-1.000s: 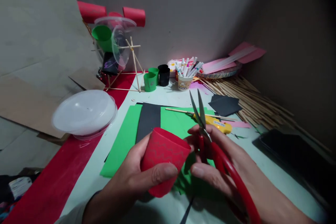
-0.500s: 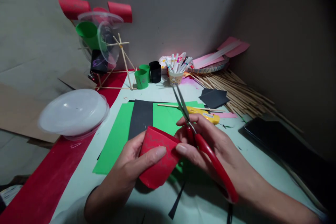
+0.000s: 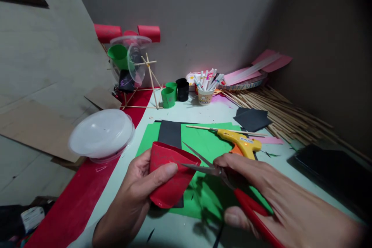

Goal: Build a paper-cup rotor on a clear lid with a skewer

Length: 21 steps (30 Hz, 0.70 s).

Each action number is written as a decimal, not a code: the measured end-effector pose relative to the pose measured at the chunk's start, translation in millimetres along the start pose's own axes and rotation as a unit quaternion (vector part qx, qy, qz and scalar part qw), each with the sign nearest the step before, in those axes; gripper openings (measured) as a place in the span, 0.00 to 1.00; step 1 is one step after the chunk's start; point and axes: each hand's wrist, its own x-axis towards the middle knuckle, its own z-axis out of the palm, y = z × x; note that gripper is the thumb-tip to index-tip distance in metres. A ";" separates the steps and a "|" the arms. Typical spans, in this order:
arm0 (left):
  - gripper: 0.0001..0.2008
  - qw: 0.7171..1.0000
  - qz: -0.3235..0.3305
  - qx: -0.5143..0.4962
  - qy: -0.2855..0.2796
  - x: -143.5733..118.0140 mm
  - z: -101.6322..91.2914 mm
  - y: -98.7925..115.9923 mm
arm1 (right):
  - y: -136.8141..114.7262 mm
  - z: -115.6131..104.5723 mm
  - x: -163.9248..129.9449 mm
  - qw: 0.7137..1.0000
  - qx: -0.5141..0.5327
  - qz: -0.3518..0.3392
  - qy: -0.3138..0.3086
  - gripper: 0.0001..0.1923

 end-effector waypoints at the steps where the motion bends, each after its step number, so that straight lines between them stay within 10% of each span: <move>1: 0.11 1.000 0.000 0.001 0.002 0.7 -0.4 -0.3 | -1.1 0.4 -1.9 1.000 -0.002 -0.005 0.003 0.24; 21: 0.10 1.000 -0.026 -0.007 -0.008 4.2 0.0 -0.7 | -8.2 -6.0 8.2 0.983 0.105 0.070 -0.132 0.20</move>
